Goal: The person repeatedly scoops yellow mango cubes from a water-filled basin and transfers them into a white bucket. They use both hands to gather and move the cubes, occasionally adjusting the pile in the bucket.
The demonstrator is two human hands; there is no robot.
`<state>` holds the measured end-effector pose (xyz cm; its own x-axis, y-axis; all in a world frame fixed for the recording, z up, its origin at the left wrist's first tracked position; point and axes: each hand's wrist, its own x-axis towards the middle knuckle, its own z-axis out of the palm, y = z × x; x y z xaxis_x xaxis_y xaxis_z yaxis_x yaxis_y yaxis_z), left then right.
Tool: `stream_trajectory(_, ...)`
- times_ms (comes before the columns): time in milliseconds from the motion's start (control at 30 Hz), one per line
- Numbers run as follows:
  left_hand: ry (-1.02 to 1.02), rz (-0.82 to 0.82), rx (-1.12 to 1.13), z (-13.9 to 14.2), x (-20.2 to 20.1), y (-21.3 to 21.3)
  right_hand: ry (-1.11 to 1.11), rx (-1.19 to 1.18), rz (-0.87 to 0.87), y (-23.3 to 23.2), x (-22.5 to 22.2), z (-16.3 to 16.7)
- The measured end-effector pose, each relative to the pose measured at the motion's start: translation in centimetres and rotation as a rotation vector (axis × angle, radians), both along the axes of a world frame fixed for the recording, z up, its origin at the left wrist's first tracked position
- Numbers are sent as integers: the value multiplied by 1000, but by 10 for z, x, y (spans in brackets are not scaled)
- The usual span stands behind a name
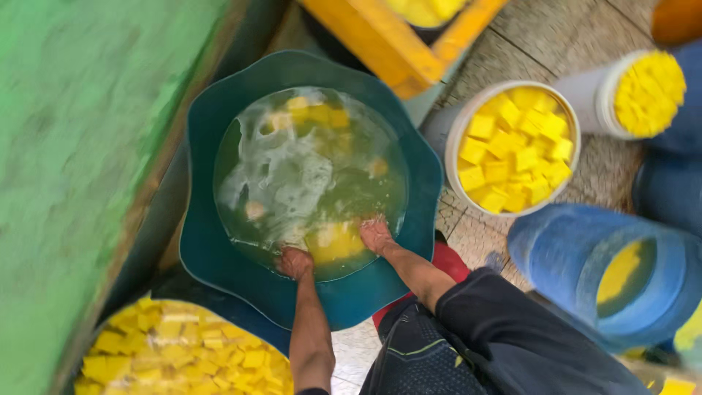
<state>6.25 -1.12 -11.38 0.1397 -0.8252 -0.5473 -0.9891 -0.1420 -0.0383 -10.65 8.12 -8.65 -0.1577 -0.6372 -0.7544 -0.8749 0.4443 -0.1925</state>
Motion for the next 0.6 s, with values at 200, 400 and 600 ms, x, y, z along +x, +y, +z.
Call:
stream_trajectory(200, 514, 90, -66, 33, 7, 15, -158, 158, -332, 18, -7, 18)
stream_trajectory(400, 933, 756, 135, 82, -13, 33, -491, -295, -544, 20, -41, 62)
stream_trajectory(600, 1408, 761, 292, 133, -87, 66, -741, -922, -817, 79, -160, 120)
